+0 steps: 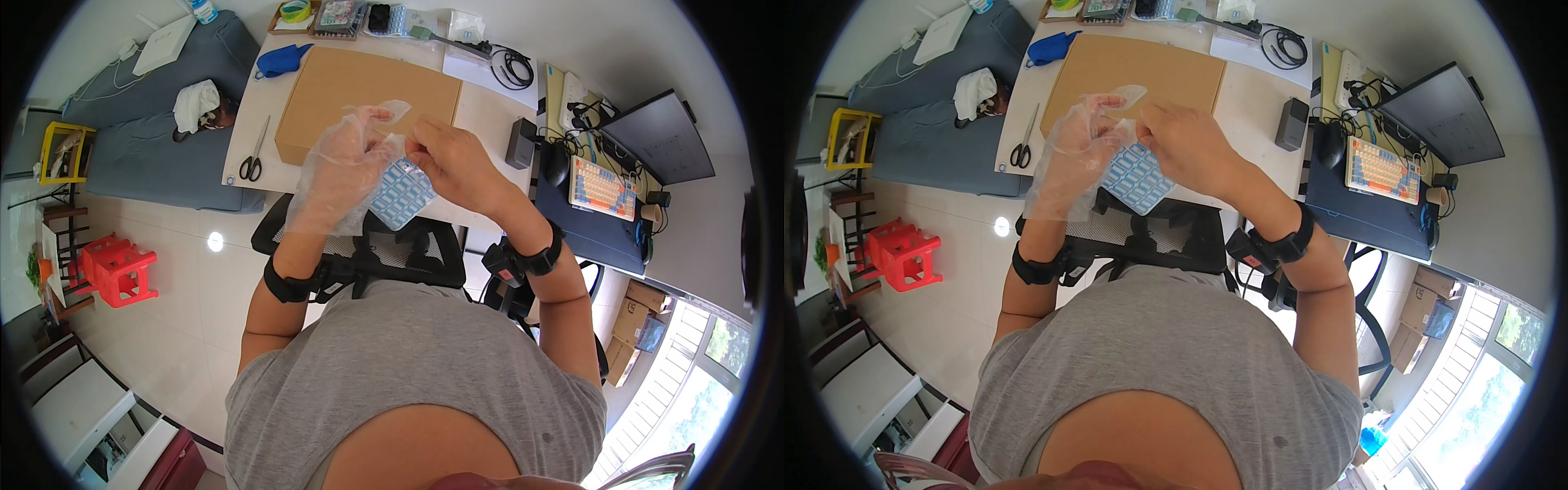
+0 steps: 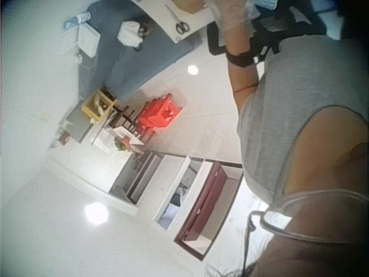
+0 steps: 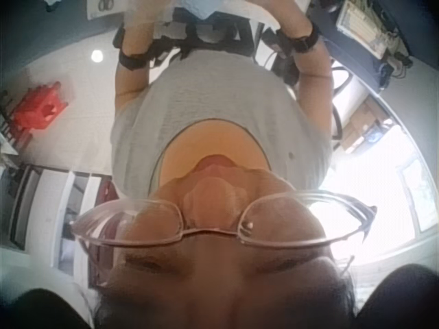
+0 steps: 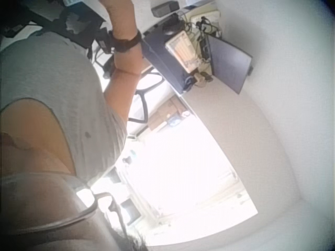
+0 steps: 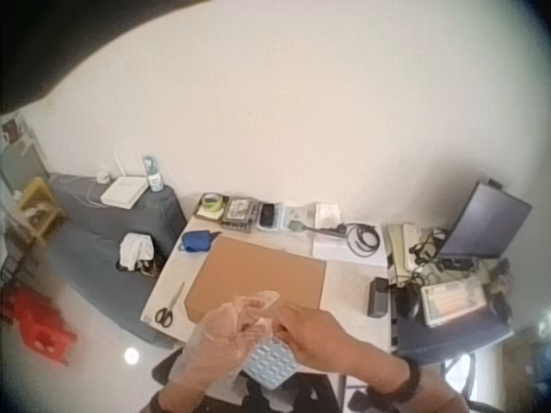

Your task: The person picks up a cardboard box from a table, carries it to a desk, opens the lid, removes a foam sheet, writes on a sheet of labels with a pen, and peels a label off the sheet.

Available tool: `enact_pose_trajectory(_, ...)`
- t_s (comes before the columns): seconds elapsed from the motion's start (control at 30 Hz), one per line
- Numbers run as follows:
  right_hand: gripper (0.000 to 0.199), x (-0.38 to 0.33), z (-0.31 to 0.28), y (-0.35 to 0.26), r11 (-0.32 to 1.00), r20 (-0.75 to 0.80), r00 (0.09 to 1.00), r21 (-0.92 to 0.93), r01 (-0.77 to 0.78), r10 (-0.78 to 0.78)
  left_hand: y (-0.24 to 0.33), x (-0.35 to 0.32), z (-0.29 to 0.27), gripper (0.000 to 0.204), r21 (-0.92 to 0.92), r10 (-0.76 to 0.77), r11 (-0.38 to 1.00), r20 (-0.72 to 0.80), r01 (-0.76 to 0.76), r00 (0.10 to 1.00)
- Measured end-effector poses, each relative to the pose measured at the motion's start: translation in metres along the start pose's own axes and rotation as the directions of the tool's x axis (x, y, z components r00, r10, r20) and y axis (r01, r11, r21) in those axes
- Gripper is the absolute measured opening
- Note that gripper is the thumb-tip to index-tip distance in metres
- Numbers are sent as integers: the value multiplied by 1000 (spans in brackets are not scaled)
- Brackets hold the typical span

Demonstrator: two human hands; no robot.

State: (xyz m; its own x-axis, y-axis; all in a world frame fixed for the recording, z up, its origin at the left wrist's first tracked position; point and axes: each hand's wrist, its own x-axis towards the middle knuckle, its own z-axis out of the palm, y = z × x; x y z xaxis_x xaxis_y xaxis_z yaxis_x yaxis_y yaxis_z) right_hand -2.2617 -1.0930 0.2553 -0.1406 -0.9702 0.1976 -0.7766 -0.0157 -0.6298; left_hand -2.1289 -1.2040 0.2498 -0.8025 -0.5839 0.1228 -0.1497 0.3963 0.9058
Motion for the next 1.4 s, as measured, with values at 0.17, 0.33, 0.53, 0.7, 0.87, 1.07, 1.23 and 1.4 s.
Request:
enact_pose_trajectory(0.17,8,-2,0,-1,999,-1,1000,46,-16,16,2,0,0,28,21,-11,1000,-11,12,1000)
enact_pose_trajectory(0.33,8,-5,4,8,944,81,989,300,-141,122,-4,1,-2,28,-9,-11,1000,59,12,998)
enact_pose_trajectory(0.53,6,-3,5,22,790,258,945,529,-310,199,-11,3,-5,35,-227,-122,958,238,177,964)
enact_pose_trajectory(0.7,5,0,4,20,789,346,905,470,-395,247,-8,2,-7,45,-272,-188,916,358,295,915)
enact_pose_trajectory(0.87,5,1,6,21,766,360,897,489,-417,258,-13,2,-7,49,-259,-205,915,363,309,909)
enact_pose_trajectory(1.07,5,2,8,19,763,348,903,502,-407,253,-6,3,-8,48,-263,-243,905,326,334,914)
enact_pose_trajectory(1.23,3,3,1,15,730,377,895,538,-421,239,-9,3,-7,47,-271,-250,899,327,344,911)
enact_pose_trajectory(1.4,3,6,-4,17,655,447,859,576,-490,250,-10,4,-7,48,-251,-229,913,338,322,913)
